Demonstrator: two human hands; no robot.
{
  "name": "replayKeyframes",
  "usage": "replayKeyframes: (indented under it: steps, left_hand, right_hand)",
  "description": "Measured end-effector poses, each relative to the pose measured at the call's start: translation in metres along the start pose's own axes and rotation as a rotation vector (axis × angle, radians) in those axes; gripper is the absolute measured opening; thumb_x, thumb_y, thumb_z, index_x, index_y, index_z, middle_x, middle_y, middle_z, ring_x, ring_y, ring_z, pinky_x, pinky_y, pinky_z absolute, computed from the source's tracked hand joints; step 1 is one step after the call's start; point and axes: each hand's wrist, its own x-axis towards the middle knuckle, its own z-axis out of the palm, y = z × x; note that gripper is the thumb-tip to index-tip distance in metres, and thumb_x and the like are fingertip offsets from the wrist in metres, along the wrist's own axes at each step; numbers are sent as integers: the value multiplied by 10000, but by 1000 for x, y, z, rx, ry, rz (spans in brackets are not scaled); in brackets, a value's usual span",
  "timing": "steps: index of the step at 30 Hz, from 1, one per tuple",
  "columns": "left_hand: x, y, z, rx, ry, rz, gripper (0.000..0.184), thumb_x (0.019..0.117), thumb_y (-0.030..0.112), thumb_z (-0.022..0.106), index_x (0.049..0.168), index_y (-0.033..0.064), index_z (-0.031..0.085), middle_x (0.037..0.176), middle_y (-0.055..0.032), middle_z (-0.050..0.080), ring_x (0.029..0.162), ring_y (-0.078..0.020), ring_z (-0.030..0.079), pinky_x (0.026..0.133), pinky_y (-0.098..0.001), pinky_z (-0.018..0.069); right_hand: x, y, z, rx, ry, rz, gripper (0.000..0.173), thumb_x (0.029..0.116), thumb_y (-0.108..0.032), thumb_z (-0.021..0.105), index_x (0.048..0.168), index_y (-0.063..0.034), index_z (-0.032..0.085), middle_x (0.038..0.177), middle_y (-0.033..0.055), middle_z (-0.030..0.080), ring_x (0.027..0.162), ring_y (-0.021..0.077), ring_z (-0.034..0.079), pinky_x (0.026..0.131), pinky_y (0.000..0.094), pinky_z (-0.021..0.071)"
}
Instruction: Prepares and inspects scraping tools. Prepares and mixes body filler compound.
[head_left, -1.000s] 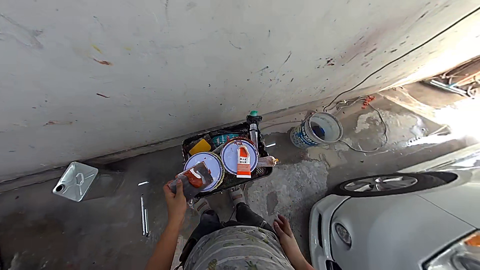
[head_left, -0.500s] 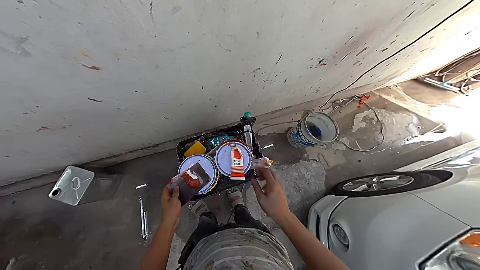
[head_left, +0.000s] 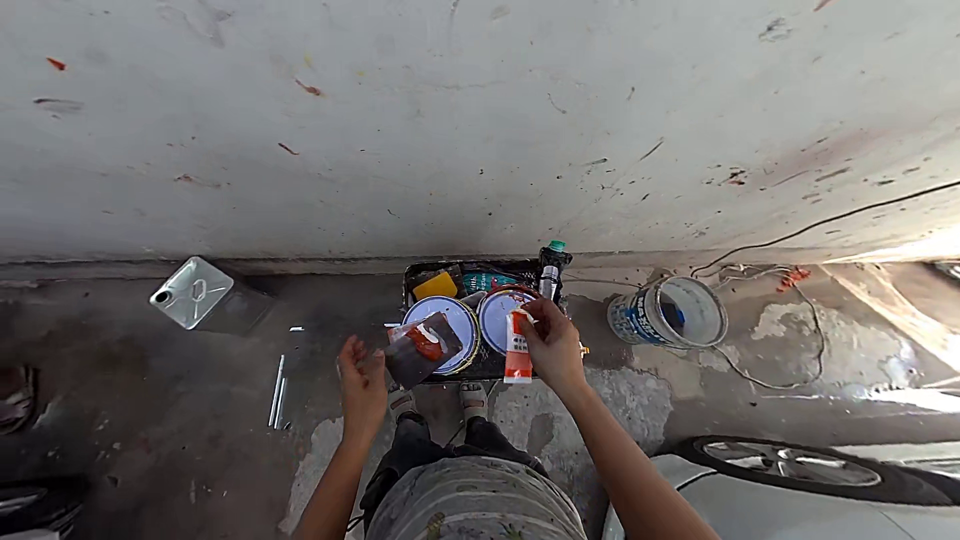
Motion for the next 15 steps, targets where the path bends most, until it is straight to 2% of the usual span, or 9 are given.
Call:
replayKeyframes:
  steps: [1,3,5,7,9,11,12,13,15]
  left_hand:
    - [-5,12,-3,55,-48,72,590,1010,385,567,1466,28,457,1375,-170,580,1240,-261,595,999,-456,533]
    - [-17,40,-3,68,-325,139,507,1043,450,503,1371,72,581,1243,-85,675,1131,-203,664,952,-434,578]
    - [-28,66,3,63,-681,124,540,1061,508,435,1355,90,609,1224,-49,695,1109,-172,679,950,-412,588]
    - [-39,85,10,80,-849,105,506,1071,493,425,1288,94,648,1105,-30,715,972,-138,701,864,-373,605]
    - [-47,95,15,47,-849,115,434,1101,421,400,1155,94,680,957,6,745,816,-112,728,763,-319,638]
    - [-51,98,19,30,-756,127,403,1117,361,376,1064,98,676,864,31,742,717,-97,721,690,-283,639]
    - [-52,99,21,35,-692,132,393,1118,342,377,1031,100,673,827,39,733,682,-90,710,660,-273,633]
    - [-54,100,21,51,-628,141,385,1117,332,382,999,105,670,792,48,726,653,-83,705,632,-262,632]
    - [-60,97,20,90,-558,138,392,1113,341,389,952,117,666,742,56,717,615,-78,700,601,-257,631]
  right_hand:
    - [-9,-10,3,100,-32,-17,201,945,-119,695,1142,-148,669,952,5,727,690,153,686,626,376,619]
    - [-27,-30,12,291,-89,-57,211,936,-88,697,1140,-135,671,960,24,724,715,177,697,623,355,631]
    - [-40,-49,23,424,-65,-105,209,935,-55,683,1137,-102,655,956,62,715,732,201,702,629,350,636]
    - [-47,-66,33,518,20,-112,229,929,-14,670,1149,-72,639,952,97,713,756,224,708,657,351,638]
    - [-51,-77,35,566,47,-76,362,923,-14,691,1267,-57,586,994,119,716,784,247,721,686,364,649]
    - [-57,-84,32,589,-51,14,597,924,-59,727,1444,-60,434,1057,131,725,868,270,745,767,394,662]
    - [-62,-87,31,590,-119,63,605,926,-83,735,1445,-38,426,1038,135,734,875,265,747,781,399,656]
    - [-66,-88,30,584,-195,106,518,931,-96,729,1381,-5,488,1007,140,748,866,257,752,778,398,651]
    - [-70,-86,32,563,-301,142,277,935,-94,720,1168,36,644,943,137,758,826,233,753,759,369,648]
